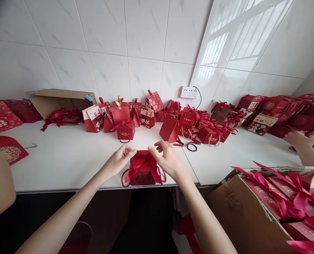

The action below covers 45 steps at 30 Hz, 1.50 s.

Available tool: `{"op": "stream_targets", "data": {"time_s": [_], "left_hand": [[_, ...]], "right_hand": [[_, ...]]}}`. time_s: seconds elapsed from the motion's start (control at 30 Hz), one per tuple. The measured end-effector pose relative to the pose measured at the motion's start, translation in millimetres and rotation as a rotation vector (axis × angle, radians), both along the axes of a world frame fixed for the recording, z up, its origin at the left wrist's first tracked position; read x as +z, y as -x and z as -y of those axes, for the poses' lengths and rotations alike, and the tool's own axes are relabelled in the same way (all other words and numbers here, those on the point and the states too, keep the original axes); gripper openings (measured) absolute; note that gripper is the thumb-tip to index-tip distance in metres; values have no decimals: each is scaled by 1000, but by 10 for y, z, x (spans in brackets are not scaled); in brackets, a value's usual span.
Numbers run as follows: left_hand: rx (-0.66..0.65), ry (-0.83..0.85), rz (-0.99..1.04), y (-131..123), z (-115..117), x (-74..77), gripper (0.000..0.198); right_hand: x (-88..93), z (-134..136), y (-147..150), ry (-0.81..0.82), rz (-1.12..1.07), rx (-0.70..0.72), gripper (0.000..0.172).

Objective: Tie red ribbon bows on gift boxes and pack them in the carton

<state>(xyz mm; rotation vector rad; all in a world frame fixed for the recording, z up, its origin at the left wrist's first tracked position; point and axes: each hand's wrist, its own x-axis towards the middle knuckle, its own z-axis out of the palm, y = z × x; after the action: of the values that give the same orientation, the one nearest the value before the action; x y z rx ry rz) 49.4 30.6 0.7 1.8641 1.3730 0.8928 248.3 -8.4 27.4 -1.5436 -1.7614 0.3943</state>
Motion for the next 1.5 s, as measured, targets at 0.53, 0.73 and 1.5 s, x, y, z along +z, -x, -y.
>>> {"op": "stream_targets", "data": {"time_s": [0.53, 0.73, 1.5], "left_hand": [[9, 5, 287, -128, 200, -207, 38], [-223, -132, 136, 47, 37, -44, 21], [-575, 46, 275, -128, -188, 250, 28]], "right_hand": [[-460, -65, 57, 191, -710, 52, 49], [-478, -30, 12, 186, -662, 77, 45], [-474, 10, -11, 170, -647, 92, 45]]}}
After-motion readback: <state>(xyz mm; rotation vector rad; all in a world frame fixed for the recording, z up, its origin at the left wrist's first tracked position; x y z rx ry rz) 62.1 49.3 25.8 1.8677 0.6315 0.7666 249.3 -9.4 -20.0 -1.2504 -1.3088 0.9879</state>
